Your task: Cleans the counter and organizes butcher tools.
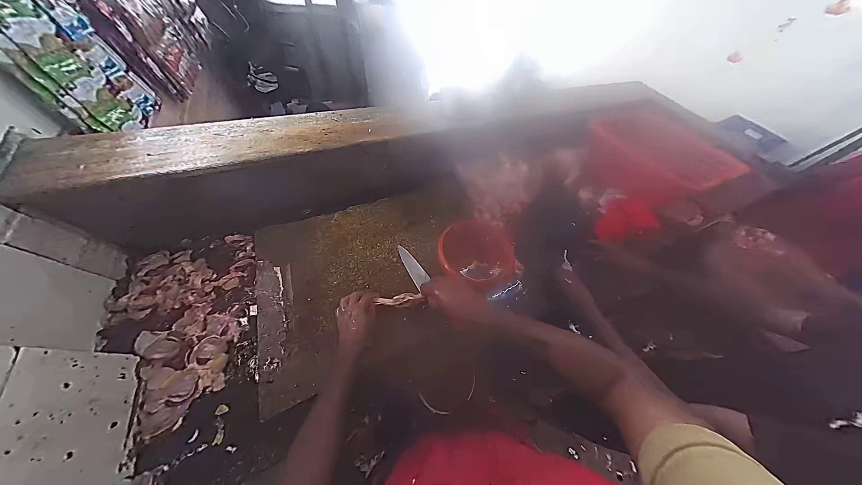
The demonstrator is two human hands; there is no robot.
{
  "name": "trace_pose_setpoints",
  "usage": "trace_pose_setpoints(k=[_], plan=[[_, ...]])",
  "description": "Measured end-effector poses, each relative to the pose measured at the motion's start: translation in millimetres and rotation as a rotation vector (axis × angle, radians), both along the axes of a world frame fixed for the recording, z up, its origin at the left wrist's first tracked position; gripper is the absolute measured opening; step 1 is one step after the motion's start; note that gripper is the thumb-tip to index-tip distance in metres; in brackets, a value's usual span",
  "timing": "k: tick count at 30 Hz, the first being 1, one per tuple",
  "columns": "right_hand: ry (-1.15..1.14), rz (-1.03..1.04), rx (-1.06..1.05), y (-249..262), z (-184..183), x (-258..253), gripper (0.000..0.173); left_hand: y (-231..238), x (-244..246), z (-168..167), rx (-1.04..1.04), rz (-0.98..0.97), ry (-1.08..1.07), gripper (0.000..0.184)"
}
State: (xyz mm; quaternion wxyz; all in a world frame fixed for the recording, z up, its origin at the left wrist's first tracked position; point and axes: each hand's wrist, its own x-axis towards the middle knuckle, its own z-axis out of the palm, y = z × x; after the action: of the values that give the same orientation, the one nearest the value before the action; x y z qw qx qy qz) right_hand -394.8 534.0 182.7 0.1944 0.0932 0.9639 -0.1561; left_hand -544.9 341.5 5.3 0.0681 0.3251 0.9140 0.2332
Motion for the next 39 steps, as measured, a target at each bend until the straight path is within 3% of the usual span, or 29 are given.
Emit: trace_pose_setpoints(k=[2,5,8,10,14,18,20,23,26,28,32,39], plan=[[0.107,-0.013,-0.045,23.7,34.8,12.8,0.029,4.3,2.6,-1.8,0.036,0.039,0.002,0.032],[0.172,-0.014,-0.196,50.1,48.6,11.1,0.027,13.5,21.5,7.5,0.252,0.048,-0.089,0.042],[0.135,0.027,-0.299,44.0,51.3,-1.5,0.026,30.6,53.5,55.5,0.479,-0.147,-0.376,0.059],[0.092,0.127,-0.301,32.9,49.1,-8.5,0.028,42.2,75.7,84.0,0.437,-0.178,-0.494,0.072],[0.050,0.274,-0.234,24.0,46.3,-18.7,0.029,49.0,74.1,101.9,0.200,-0.004,-0.231,0.032],[0.097,0.182,-0.242,55.3,49.2,-2.3,0.027,27.1,53.6,120.4,-0.008,-0.007,-0.157,0.028],[0.173,0.093,-0.247,81.3,45.4,5.5,0.025,4.0,38.6,113.8,-0.022,0.107,-0.262,0.030],[0.221,-0.020,-0.119,132.6,38.3,8.5,0.022,-19.6,20.4,74.8,0.138,0.200,-0.312,0.045],[0.074,-0.064,-0.008,146.7,15.3,3.0,0.028,-23.3,33.8,29.0,0.048,0.163,-0.131,0.062],[-0.048,-0.033,0.091,142.6,2.7,-1.7,0.039,-13.2,47.1,8.1,0.011,0.150,-0.008,0.055],[-0.235,-0.057,0.137,115.0,26.3,1.0,0.029,-1.2,54.9,-12.1,0.055,0.132,0.161,0.042],[0.054,-0.023,0.086,183.1,-9.0,-4.7,0.029,3.8,56.5,-12.9,0.056,0.134,0.213,0.040]])
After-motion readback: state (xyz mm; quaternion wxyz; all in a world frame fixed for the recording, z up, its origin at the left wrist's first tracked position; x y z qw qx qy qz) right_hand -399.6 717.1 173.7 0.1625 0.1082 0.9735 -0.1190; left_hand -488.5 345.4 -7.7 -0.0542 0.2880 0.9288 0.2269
